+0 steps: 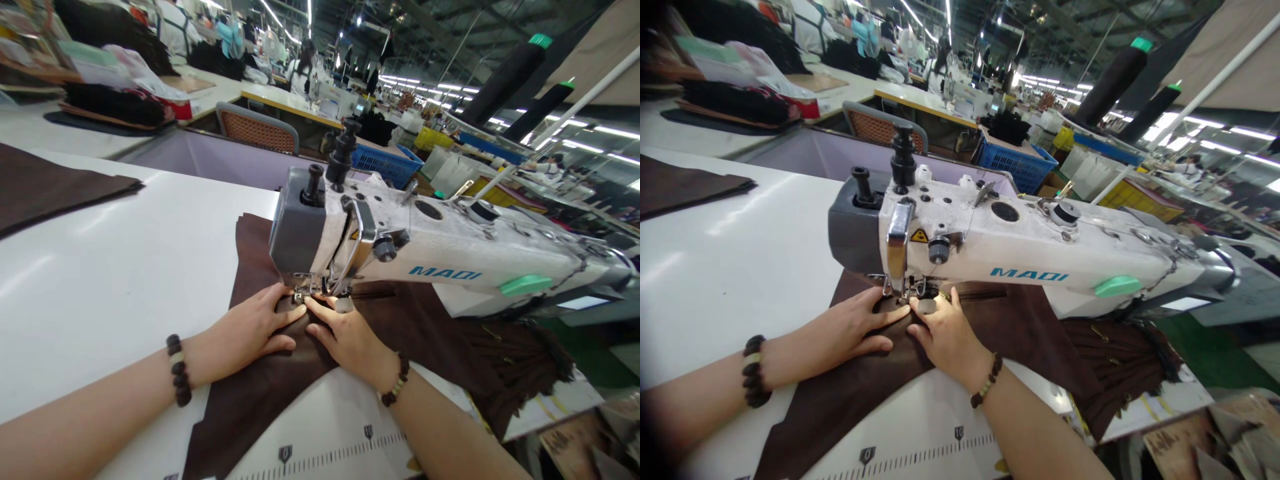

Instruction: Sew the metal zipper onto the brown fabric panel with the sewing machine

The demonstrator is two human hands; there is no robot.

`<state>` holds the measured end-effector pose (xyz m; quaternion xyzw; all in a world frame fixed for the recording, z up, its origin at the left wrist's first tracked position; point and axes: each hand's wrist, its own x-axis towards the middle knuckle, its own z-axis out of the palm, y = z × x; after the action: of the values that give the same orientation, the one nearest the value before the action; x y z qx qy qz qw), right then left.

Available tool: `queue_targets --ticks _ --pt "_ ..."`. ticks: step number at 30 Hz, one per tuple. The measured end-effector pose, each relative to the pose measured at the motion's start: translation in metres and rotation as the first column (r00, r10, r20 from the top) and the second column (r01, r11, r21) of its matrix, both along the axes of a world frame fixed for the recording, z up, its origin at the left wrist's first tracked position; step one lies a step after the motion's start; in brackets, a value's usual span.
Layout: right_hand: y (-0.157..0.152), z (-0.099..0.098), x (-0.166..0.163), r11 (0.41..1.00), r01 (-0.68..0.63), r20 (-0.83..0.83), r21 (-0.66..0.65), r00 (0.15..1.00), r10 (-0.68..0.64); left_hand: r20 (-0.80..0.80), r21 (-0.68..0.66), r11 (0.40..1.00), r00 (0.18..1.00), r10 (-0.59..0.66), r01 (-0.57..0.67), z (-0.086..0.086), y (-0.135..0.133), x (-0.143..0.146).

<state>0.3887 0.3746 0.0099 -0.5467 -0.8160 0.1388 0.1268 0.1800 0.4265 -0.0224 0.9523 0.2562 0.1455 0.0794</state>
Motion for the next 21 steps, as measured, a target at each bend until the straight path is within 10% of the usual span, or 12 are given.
queue_targets --ticks 21 --pt "0.002 -0.004 -0.004 0.999 0.028 0.029 -0.024 0.999 -0.027 -0.064 0.103 0.994 0.997 0.053 -0.046 -0.005 -0.008 -0.001"
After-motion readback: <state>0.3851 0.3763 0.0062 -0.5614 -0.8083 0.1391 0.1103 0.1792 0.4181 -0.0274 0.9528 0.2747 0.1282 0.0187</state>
